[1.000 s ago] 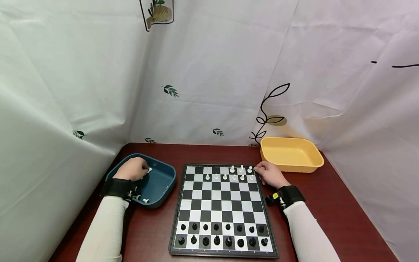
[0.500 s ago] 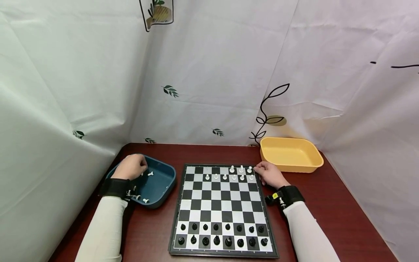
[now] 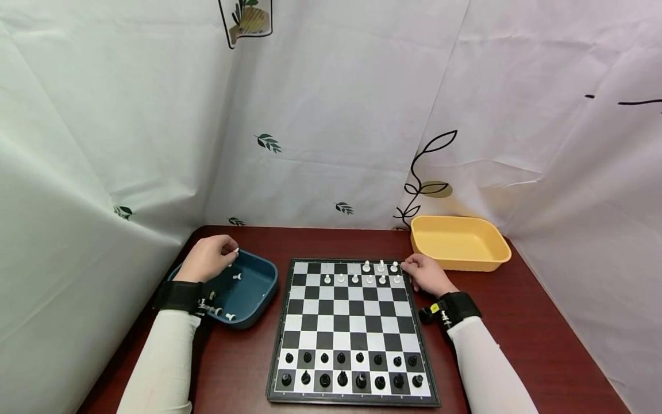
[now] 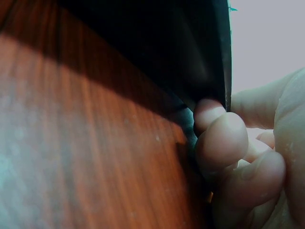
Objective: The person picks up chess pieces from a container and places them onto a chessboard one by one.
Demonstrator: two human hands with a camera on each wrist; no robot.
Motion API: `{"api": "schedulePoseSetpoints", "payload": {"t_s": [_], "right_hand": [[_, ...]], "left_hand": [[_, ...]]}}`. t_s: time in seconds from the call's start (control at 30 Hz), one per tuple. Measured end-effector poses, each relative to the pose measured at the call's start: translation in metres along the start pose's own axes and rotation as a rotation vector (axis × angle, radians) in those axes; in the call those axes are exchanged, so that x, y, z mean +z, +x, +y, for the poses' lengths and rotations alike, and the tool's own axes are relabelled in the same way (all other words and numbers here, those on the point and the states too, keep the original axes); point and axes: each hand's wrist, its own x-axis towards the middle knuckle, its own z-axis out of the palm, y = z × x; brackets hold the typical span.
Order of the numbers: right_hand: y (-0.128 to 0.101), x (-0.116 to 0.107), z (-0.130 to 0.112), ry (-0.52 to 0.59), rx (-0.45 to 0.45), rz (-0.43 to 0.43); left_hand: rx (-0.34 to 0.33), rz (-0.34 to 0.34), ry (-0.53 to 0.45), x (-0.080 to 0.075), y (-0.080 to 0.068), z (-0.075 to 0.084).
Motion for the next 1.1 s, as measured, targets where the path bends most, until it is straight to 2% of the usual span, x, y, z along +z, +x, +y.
{"api": "schedulePoseSetpoints", "payload": {"t_s": [0.63,0.83,1.1], "right_hand": [[0.001,0.000,0.001,0.002,-0.005,0.002],[0.000,-0.001,0.000,0.004,-0.002,0.000],[-0.001,0.000,-0.002,0.013,-0.006,0.007]], "left_hand": [[0.126,0.086,-0.090,-0.002,0.003,0.021],[0.176,0.102,-0.127,-0.003,0.007,0.036],[0.197,0.077,-0.204,0.003,0.015,0.059]]}}
